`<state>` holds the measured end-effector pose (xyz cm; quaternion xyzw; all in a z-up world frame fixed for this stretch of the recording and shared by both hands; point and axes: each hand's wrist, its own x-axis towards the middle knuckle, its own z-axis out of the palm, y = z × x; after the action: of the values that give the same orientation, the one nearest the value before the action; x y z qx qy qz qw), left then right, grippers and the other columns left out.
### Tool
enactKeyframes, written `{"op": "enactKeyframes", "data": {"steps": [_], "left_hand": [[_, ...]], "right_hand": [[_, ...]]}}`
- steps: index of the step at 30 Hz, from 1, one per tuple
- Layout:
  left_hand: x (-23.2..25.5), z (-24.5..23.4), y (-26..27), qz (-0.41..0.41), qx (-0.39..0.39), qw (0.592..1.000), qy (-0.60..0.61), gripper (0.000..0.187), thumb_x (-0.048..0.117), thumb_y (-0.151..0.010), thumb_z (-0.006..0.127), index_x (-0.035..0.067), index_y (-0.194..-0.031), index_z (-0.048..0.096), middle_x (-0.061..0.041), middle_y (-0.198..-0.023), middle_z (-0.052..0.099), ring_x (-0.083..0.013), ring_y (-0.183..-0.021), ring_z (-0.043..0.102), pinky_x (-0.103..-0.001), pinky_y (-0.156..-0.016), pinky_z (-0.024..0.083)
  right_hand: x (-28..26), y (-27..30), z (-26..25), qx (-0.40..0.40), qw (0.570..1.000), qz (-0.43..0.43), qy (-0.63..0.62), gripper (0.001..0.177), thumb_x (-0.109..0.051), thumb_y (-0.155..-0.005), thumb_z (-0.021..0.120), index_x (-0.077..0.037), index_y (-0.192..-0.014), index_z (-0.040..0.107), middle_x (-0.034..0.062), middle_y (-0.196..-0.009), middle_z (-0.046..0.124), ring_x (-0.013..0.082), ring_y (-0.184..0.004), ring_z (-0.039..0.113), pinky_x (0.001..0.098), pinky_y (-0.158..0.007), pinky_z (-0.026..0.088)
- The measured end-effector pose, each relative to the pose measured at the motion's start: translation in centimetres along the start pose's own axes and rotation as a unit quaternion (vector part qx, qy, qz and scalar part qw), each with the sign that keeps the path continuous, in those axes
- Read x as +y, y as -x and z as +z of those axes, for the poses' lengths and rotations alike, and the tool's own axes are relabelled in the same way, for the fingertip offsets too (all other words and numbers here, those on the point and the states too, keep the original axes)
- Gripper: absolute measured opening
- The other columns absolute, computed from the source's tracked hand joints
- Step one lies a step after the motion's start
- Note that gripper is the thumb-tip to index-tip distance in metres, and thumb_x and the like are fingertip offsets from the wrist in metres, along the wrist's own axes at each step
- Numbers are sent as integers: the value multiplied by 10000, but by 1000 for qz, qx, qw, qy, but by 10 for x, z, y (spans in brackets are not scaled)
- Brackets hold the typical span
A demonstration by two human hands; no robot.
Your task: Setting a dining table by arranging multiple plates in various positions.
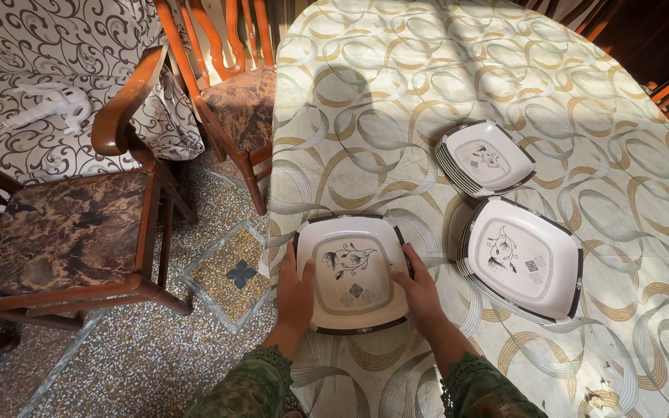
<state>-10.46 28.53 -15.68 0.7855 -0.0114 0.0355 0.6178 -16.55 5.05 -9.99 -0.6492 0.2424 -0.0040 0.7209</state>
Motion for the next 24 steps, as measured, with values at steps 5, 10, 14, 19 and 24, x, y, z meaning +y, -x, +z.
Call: {"op": "enactKeyframes", "data": {"steps": [5, 10, 14, 19, 24], "left_hand": [[0, -6, -6, -5, -20, 996, 84, 728, 417, -1033, 473, -10, -1582, 259, -221, -1620, 338, -347, -1496, 322, -400, -1198, 235], [12, -12, -13, -24, -26, 991, 128, 698, 389, -1045, 471, -43, -1565, 296, -202, -1618, 377, -309, -1497, 365, -366, -1209, 262], [42, 0, -27, -12, -9, 981, 192, 678, 332, -1028, 494, -37, -1562, 297, -187, -1622, 375, -274, -1489, 382, -349, -1193, 289], [92, 47, -40, 27, -48, 983, 178, 653, 315, -1042, 493, -22, -1574, 318, -178, -1623, 381, -252, -1496, 365, -332, -1198, 266], [128, 121, -30, -28, -198, 931, 304, 673, 356, -1032, 500, 6, -1570, 298, -140, -1653, 339, -212, -1515, 340, -314, -1207, 270]], "right_hand": [[4, -2, -1, 1, 999, -24, 39, 744, -131, -902, 620, -172, -1587, 332, 51, -1591, 436, 205, -1383, 490, 327, -1116, 379], [-17, 7, -15, -3, 999, 22, 30, 709, -227, -939, 611, -197, -1594, 344, 83, -1564, 493, 207, -1402, 492, 328, -1135, 369], [-9, -3, -56, 81, 994, -43, 53, 617, -189, -957, 599, -153, -1551, 437, 77, -1550, 503, 192, -1412, 470, 334, -1144, 354], [-15, -5, -110, 145, 983, -113, 14, 566, -98, -934, 591, -100, -1493, 510, 67, -1525, 545, 183, -1423, 474, 333, -1142, 368], [-19, 4, -165, 208, 968, -141, -3, 558, -49, -914, 588, -60, -1470, 536, 113, -1488, 572, 196, -1409, 497, 341, -1131, 390]]}}
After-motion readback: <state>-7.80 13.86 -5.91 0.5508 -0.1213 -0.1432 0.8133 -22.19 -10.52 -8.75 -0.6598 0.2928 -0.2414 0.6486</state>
